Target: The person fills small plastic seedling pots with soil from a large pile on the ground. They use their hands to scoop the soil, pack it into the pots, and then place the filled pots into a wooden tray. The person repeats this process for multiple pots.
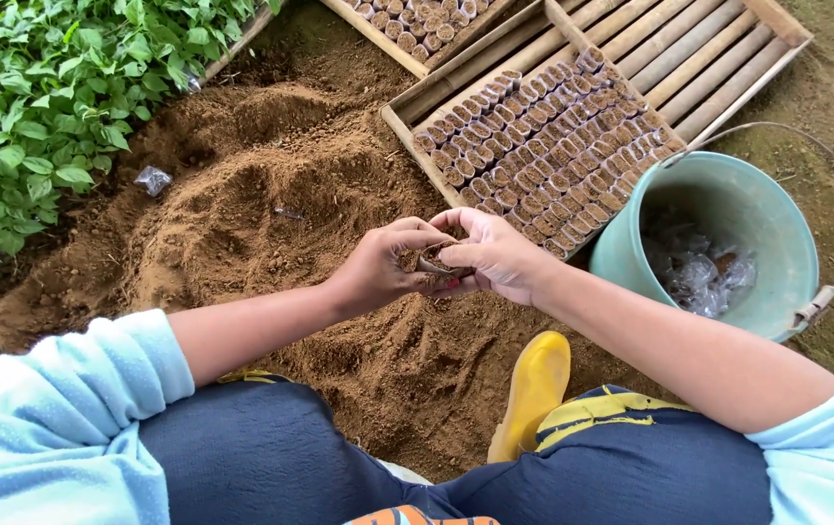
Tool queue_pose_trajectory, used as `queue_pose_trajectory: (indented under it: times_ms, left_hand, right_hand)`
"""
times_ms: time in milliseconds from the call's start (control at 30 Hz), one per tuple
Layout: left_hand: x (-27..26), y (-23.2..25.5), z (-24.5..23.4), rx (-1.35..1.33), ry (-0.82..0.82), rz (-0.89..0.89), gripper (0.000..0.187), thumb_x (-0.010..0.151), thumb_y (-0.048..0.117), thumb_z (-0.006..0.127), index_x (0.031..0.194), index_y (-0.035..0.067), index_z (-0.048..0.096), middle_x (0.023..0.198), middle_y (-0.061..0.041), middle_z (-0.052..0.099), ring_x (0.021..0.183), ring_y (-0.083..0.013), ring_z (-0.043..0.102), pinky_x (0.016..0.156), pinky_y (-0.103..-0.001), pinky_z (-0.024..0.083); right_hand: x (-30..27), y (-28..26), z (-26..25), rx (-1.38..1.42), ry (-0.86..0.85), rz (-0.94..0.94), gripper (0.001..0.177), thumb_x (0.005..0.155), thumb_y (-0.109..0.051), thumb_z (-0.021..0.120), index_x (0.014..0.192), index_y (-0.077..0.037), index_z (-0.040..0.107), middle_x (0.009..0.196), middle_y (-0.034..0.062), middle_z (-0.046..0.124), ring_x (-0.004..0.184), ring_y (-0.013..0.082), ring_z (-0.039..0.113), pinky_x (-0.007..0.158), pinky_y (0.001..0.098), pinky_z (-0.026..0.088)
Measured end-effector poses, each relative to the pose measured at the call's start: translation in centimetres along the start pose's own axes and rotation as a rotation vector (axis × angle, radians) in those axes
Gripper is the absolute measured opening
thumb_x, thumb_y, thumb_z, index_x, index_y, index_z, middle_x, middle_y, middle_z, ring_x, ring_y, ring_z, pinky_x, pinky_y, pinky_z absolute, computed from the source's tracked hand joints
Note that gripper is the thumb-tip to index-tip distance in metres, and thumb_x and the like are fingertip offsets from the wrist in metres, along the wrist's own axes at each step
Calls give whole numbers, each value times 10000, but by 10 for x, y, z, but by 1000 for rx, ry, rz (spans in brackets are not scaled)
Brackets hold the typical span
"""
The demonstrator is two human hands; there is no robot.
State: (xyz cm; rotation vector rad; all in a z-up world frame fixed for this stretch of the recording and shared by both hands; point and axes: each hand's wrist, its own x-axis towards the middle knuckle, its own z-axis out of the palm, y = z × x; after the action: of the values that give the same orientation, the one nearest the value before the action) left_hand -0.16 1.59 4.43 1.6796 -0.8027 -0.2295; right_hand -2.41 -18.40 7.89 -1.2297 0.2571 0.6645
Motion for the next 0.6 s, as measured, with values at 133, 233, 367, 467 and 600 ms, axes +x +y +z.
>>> queue_pose_trajectory:
  times_ms: [133,233,367,467,600]
  left_hand:
    - [1,-12,1,-3,15,-8,468,706,137,941,1128,48,760,986,-158,709,976,-292,677,898,-455,533]
    - [2,-16,0,4,5,-63,493,682,106,950,1134,43,763,980,-138,700,951,-252,663,904,-427,536]
    - [3,-12,-1,-34,-10,-157,497,695,70,934,1156,20,755,992,-150,692,955,-261,657,935,-450,529]
    - [6,-3,-5,-44,1,-168,507,692,47,925,1167,19,747,1007,-169,698,980,-291,674,950,-464,531]
    - [14,11,-11,-53,26,-180,546,727,-4,886,1240,24,700,1063,-174,724,1044,-326,703,1005,-470,538]
  right_hand:
    - [5,1,4,-21,47,15,485,854,78,617,1299,-60,478,1180,231,710,941,466,731,807,614,617]
    - [12,2,3,-13,63,30,471,857,86,600,1285,-74,490,1181,240,707,938,481,727,790,620,623]
    - [14,-4,3,-62,58,98,526,841,74,600,1343,-28,479,1257,231,679,963,446,725,826,589,622]
    - [15,-6,0,-76,55,113,525,857,57,600,1365,-6,481,1263,241,667,992,422,713,840,571,622]
    - [10,-2,-6,0,60,90,488,861,5,650,1332,-9,520,1183,205,685,994,340,719,863,497,631]
